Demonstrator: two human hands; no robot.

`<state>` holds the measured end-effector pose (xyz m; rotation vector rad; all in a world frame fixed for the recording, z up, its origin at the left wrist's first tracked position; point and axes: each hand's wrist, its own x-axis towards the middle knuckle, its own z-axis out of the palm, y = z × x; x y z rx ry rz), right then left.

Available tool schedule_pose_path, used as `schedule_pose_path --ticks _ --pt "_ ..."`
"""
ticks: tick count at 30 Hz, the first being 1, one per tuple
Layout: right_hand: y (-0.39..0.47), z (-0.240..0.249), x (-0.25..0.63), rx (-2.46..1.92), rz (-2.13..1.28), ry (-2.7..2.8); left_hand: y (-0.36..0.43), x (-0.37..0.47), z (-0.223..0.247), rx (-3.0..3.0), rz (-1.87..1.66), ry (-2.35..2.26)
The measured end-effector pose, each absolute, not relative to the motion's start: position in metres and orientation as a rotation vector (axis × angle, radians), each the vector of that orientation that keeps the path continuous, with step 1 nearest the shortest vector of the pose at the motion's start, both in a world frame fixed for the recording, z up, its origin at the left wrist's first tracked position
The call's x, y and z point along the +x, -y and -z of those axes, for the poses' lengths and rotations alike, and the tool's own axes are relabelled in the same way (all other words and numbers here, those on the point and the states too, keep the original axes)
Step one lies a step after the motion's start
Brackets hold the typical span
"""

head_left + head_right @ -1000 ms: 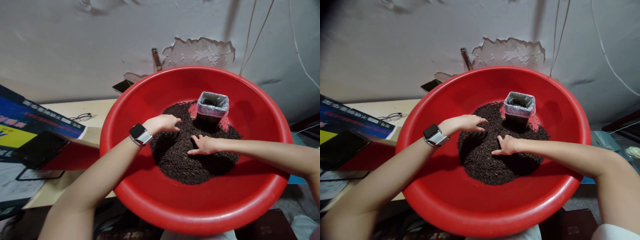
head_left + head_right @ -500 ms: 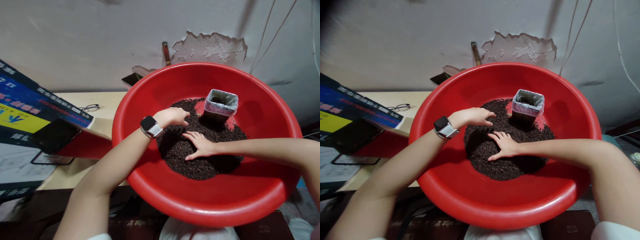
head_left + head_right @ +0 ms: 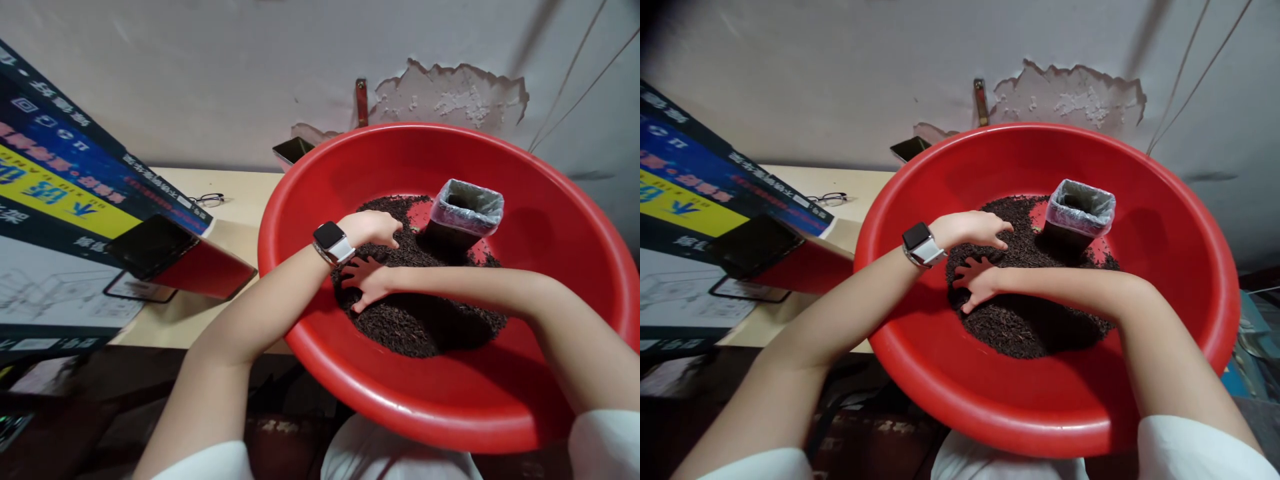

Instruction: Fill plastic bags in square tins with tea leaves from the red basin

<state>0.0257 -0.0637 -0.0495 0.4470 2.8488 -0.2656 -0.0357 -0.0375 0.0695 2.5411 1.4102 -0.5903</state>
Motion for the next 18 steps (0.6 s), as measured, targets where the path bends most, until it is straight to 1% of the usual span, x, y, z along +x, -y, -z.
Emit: schedule_pose_path --ticks 9,18 --pt "0.078 0.027 0.076 0.582 0.219 -2.800 0.040 -0.036 -0.074 2.549 0.579 -1.400" --pt "0.082 0.020 0.107 0.715 0.113 -2.791 0.037 -0.042 -0.078 2.592 0.505 -1.378"
